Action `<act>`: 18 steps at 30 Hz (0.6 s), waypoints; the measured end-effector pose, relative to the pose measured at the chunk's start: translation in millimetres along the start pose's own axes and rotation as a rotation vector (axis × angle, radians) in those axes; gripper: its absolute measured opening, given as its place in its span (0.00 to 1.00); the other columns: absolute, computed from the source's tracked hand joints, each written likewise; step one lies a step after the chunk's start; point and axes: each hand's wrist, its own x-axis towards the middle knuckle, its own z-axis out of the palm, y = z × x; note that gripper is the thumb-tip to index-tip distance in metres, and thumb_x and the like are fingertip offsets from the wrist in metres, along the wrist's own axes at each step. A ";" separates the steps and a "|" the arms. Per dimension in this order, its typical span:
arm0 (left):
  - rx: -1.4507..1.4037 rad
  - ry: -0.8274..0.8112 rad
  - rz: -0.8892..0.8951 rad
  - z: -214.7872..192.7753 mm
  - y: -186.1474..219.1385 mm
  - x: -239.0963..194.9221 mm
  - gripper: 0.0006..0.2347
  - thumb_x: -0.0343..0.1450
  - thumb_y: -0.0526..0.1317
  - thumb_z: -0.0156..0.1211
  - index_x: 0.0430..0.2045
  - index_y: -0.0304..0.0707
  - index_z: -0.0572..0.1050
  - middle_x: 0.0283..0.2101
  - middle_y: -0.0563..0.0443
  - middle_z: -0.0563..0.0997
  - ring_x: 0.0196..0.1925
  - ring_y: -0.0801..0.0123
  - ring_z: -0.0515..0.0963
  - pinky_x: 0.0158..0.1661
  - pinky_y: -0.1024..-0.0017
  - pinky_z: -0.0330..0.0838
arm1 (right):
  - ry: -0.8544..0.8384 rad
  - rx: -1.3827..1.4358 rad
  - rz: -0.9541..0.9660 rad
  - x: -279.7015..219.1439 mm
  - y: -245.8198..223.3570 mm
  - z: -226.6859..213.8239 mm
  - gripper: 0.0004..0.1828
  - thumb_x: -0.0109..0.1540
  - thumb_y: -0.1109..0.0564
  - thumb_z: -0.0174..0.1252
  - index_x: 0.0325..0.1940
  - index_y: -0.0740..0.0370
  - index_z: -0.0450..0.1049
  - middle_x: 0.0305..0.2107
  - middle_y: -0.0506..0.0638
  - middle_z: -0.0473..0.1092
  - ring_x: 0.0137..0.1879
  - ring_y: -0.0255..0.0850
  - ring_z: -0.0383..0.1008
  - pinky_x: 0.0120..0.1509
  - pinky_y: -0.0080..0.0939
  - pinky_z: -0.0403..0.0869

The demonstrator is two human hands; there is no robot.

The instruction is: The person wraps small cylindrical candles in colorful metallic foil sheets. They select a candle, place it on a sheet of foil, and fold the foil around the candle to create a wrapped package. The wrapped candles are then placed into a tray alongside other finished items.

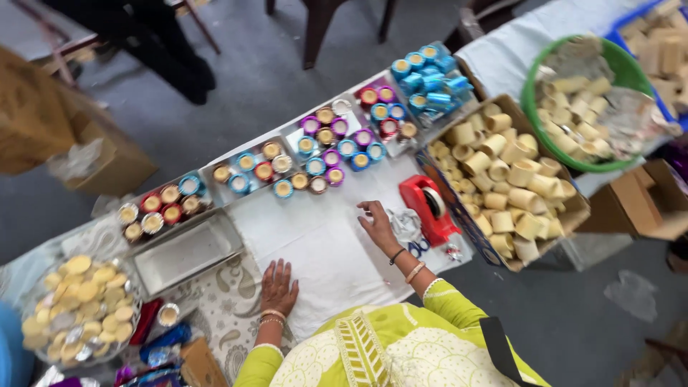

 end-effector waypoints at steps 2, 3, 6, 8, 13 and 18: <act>0.022 0.003 -0.005 -0.2 -0.2 0.7 0.26 0.69 0.48 0.53 0.63 0.42 0.64 0.70 0.45 0.62 0.73 0.52 0.57 0.70 0.55 0.50 | 0.026 0.003 -0.045 -0.4 -9.3 -33.0 0.19 0.58 0.68 0.62 0.53 0.60 0.73 0.46 0.53 0.69 0.52 0.44 0.73 0.55 0.39 0.75; 0.027 0.010 -0.016 0.2 0.5 0.2 0.26 0.69 0.48 0.53 0.63 0.42 0.64 0.69 0.45 0.62 0.73 0.52 0.57 0.70 0.55 0.51 | 0.110 -0.076 -0.044 1.3 -13.0 -52.1 0.18 0.57 0.67 0.63 0.51 0.60 0.74 0.44 0.52 0.71 0.48 0.44 0.74 0.52 0.39 0.75; 0.049 0.011 -0.029 -0.8 2.6 0.6 0.27 0.68 0.49 0.53 0.64 0.43 0.63 0.70 0.46 0.62 0.73 0.52 0.57 0.69 0.55 0.51 | 0.326 -0.123 0.000 6.9 -18.0 -117.6 0.12 0.61 0.65 0.62 0.49 0.61 0.75 0.41 0.52 0.74 0.44 0.44 0.76 0.50 0.40 0.75; 0.072 0.015 -0.041 -1.4 3.5 2.0 0.27 0.68 0.49 0.53 0.64 0.44 0.63 0.70 0.46 0.61 0.73 0.53 0.56 0.69 0.55 0.50 | 0.450 -0.083 0.030 19.0 -8.9 -160.7 0.07 0.66 0.65 0.59 0.49 0.61 0.75 0.40 0.52 0.74 0.45 0.43 0.76 0.51 0.40 0.75; 0.179 -0.072 -0.079 2.2 5.4 1.8 0.29 0.68 0.50 0.52 0.66 0.46 0.58 0.70 0.48 0.56 0.74 0.55 0.52 0.70 0.54 0.47 | 0.546 -0.645 -0.097 60.1 33.6 -234.8 0.31 0.51 0.61 0.69 0.57 0.65 0.69 0.51 0.65 0.64 0.58 0.63 0.62 0.64 0.59 0.63; 0.192 -0.047 -0.054 12.0 2.8 0.4 0.29 0.69 0.50 0.52 0.66 0.44 0.57 0.71 0.46 0.56 0.74 0.52 0.52 0.70 0.53 0.46 | 0.436 -0.834 0.005 71.9 59.4 -243.1 0.31 0.49 0.60 0.69 0.55 0.60 0.70 0.51 0.62 0.64 0.60 0.62 0.61 0.66 0.59 0.63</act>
